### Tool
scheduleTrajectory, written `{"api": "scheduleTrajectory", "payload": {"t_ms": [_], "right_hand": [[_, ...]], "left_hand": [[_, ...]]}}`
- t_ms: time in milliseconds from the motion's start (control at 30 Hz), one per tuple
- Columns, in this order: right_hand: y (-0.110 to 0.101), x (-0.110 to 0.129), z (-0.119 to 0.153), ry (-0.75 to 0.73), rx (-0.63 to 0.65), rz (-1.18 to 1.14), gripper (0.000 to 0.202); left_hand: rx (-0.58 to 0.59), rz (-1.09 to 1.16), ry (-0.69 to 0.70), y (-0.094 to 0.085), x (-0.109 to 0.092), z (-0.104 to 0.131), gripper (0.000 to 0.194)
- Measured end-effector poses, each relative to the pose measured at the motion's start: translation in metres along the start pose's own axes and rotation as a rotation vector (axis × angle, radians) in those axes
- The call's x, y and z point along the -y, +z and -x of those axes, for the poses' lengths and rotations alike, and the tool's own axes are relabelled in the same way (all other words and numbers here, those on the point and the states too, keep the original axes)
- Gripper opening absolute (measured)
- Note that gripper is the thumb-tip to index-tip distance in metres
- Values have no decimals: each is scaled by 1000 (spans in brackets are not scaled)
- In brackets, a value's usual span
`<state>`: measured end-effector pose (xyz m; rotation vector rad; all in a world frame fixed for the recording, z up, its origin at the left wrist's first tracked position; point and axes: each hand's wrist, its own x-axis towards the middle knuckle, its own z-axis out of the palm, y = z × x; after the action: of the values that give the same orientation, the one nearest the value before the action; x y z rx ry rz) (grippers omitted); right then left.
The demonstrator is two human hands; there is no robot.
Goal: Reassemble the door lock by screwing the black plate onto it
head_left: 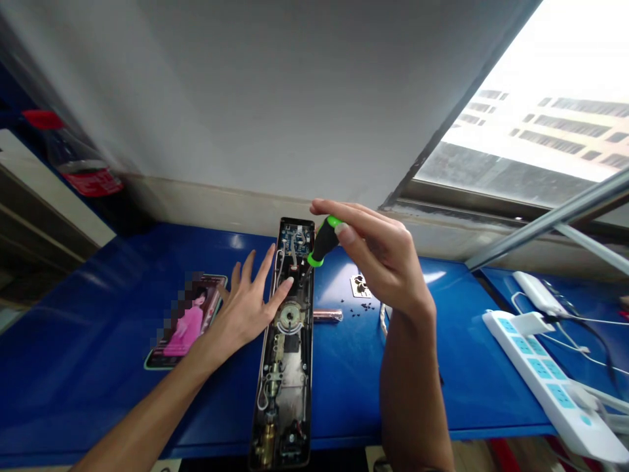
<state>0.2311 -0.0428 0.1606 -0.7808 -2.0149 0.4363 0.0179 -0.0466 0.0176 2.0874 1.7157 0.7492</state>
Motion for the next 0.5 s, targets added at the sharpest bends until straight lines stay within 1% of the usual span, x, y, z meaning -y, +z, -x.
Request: {"api": "scheduleTrajectory", "payload": {"t_ms": [133,267,333,367,500], "right_hand": [[-1,-4,1,-18,0,11,37],[1,-7,0,-72,-93,110,24],[2,-6,0,-89,-112,138,23],[2,-5,0,-91,-94,139,25],[0,1,0,-57,49,61,39]], "left_hand": [[6,32,63,3,5,-3,75],[3,46,107,5,6,-5,75],[10,89,139,5,6,-6,77],[11,120,150,5,5,-6,78],[7,278,172,1,-1,-7,82]]}}
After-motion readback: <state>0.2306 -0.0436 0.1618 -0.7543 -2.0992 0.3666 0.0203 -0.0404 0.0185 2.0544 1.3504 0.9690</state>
